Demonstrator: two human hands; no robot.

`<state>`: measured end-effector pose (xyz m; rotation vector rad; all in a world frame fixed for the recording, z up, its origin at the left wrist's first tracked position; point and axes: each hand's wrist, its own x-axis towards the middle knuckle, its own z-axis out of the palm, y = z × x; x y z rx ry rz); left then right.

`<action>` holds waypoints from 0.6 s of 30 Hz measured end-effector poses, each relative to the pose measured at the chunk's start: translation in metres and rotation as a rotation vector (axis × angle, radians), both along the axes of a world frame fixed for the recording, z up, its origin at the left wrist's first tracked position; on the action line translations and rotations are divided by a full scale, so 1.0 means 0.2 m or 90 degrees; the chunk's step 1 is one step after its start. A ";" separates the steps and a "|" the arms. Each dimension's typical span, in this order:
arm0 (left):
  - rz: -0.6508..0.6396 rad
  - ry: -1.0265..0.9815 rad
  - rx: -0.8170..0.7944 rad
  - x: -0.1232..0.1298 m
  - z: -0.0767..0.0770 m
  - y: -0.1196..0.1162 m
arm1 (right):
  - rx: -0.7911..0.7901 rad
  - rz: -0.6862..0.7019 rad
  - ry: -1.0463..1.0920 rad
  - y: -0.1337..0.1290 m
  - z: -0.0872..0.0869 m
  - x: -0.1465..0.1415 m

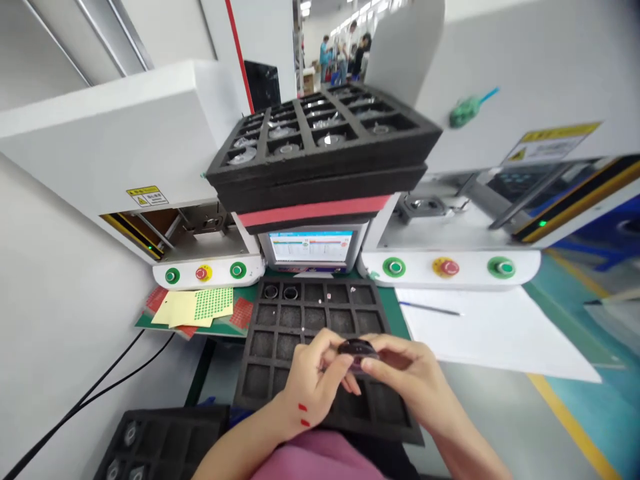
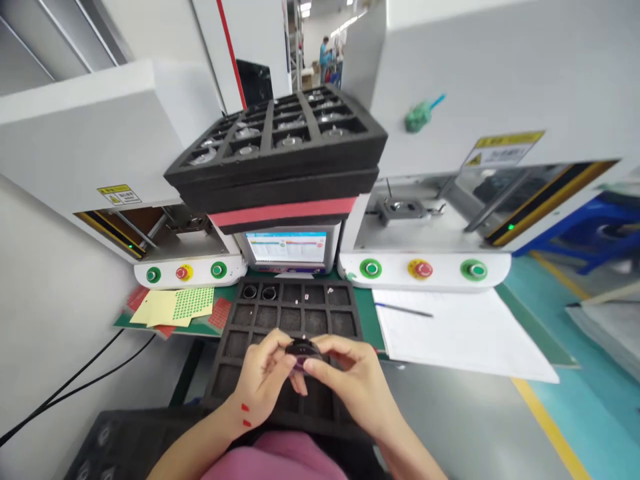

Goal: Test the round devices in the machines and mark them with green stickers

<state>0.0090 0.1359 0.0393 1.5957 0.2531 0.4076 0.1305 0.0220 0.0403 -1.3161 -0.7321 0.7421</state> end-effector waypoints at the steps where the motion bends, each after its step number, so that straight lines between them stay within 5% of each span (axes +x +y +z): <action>1: 0.014 -0.013 0.012 0.00 -0.01 0.02 | 0.001 -0.020 -0.039 0.00 0.02 0.02; 3: 0.060 0.010 0.067 0.02 -0.05 0.10 | 0.016 -0.108 -0.166 0.00 0.08 0.06; 6: 0.153 0.214 0.260 0.10 -0.18 0.30 | 0.075 -0.285 -0.444 0.03 0.25 0.14; 9: 0.218 0.340 0.359 0.20 -0.35 0.55 | 0.142 -0.314 -0.739 0.14 0.51 0.21; 12: 0.263 0.418 0.410 0.24 -0.50 0.72 | 0.168 -0.301 -0.919 0.39 0.83 0.33; 14: 0.276 0.442 0.432 0.25 -0.56 0.76 | -0.051 -0.354 -0.913 0.62 1.05 0.46; 18: 0.295 0.457 0.444 0.24 -0.63 0.79 | -0.191 -0.407 -0.838 1.07 1.33 0.78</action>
